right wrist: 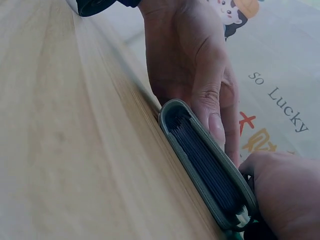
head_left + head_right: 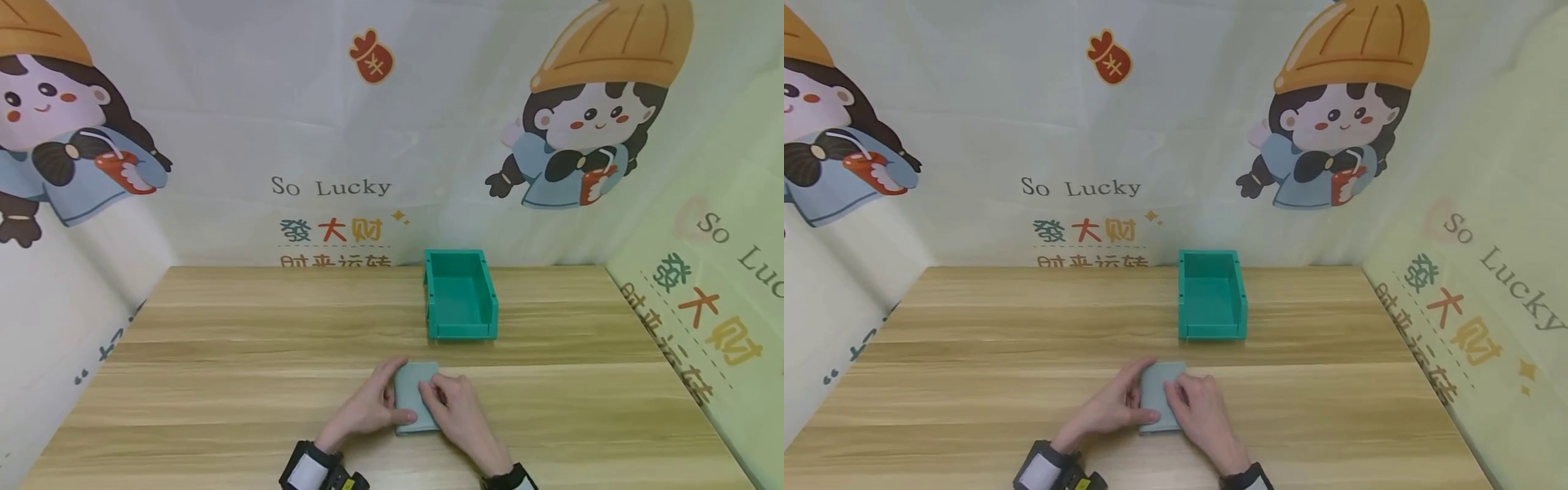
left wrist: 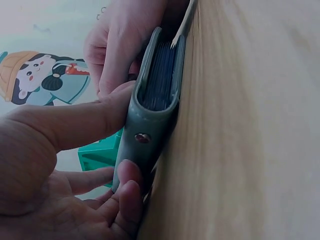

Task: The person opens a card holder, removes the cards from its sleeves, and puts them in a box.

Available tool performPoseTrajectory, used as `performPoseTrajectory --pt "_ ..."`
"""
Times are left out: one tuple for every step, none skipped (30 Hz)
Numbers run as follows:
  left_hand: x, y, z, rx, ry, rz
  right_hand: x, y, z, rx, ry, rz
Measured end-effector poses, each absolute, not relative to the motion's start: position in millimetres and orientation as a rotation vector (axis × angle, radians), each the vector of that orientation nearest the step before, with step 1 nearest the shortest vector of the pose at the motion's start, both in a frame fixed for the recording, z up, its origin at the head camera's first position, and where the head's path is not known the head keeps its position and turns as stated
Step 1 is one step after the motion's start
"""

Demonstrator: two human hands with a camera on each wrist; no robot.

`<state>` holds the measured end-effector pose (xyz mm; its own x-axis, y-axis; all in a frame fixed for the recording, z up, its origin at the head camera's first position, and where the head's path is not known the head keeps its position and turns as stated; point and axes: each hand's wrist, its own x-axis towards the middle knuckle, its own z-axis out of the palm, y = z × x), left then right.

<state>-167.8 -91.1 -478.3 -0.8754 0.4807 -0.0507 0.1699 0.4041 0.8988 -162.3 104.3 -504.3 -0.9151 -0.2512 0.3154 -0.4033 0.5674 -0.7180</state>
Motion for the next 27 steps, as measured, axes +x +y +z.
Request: performPoseTrajectory --pt "-168 -91 -479 0.558 2.370 1.458 -162 104 -504 0.557 -2.615 1.273" --pt "-167 -92 -479 0.548 2.377 1.452 -161 103 -503 0.560 -2.614 1.280" --pt "-167 -92 -479 0.542 2.384 1.446 -161 102 -503 0.560 -2.617 1.286" --pt "-167 -92 -479 0.538 2.390 1.440 -160 101 -504 0.556 -2.622 1.291" --pt "-167 -92 -479 0.535 2.397 1.434 -159 101 -504 0.552 -2.627 1.303" --pt "-167 -92 -479 0.533 2.403 1.429 -158 100 -504 0.540 -2.637 1.315" --pt "-166 -92 -479 0.533 2.407 1.425 -158 100 -504 0.529 -2.647 1.325" --pt "-166 -92 -479 0.534 2.414 1.421 -157 100 -505 0.516 -2.657 1.336" --pt "-166 -92 -479 0.534 2.420 1.417 -157 100 -506 0.508 -2.658 1.345" --pt "-165 -91 -479 0.535 2.428 1.414 -156 100 -507 0.502 -2.657 1.347" --pt "-165 -91 -479 0.534 2.435 1.414 -156 100 -507 0.496 -2.656 1.349" --pt "-165 -91 -480 0.533 2.439 1.416 -156 100 -508 0.493 -2.651 1.349" --pt "-165 -91 -480 0.531 2.443 1.417 -156 100 -509 0.495 -2.643 1.349" --pt "-165 -91 -480 0.528 2.448 1.418 -156 100 -510 0.495 -2.635 1.350" --pt "-164 -90 -480 0.526 2.452 1.419 -156 101 -510 0.496 -2.627 1.356" --pt "-164 -90 -479 0.526 2.456 1.420 -156 102 -511 0.493 -2.619 1.365" --pt "-164 -89 -479 0.525 2.460 1.419 -156 102 -511 0.484 -2.607 1.396" --pt "-164 -89 -479 0.526 2.462 1.422 -156 103 -511 0.468 -2.595 1.435" --pt "-163 -88 -479 0.527 2.467 1.423 -155 104 -511 0.454 -2.581 1.474" --pt "-163 -88 -479 0.528 2.470 1.426 -155 104 -510 0.438 -2.570 1.512" --pt "-163 -87 -479 0.529 2.473 1.428 -155 105 -510 0.422 -2.560 1.555" --pt "-163 -87 -479 0.530 2.477 1.429 -155 106 -509 0.407 -2.550 1.597" --pt "-163 -87 -479 0.527 2.479 1.428 -155 107 -508 0.394 -2.541 1.640" --pt "-163 -87 -479 0.523 2.481 1.428 -156 108 -507 0.387 -2.535 1.666" --pt "-164 -87 -479 0.521 2.487 1.422 -156 108 -506 0.378 -2.533 1.689" --pt "-164 -87 -479 0.516 2.490 1.418 -156 109 -505 0.368 -2.530 1.707" --pt "-165 -87 -480 0.511 2.492 1.415 -156 110 -504 0.351 -2.526 1.732"
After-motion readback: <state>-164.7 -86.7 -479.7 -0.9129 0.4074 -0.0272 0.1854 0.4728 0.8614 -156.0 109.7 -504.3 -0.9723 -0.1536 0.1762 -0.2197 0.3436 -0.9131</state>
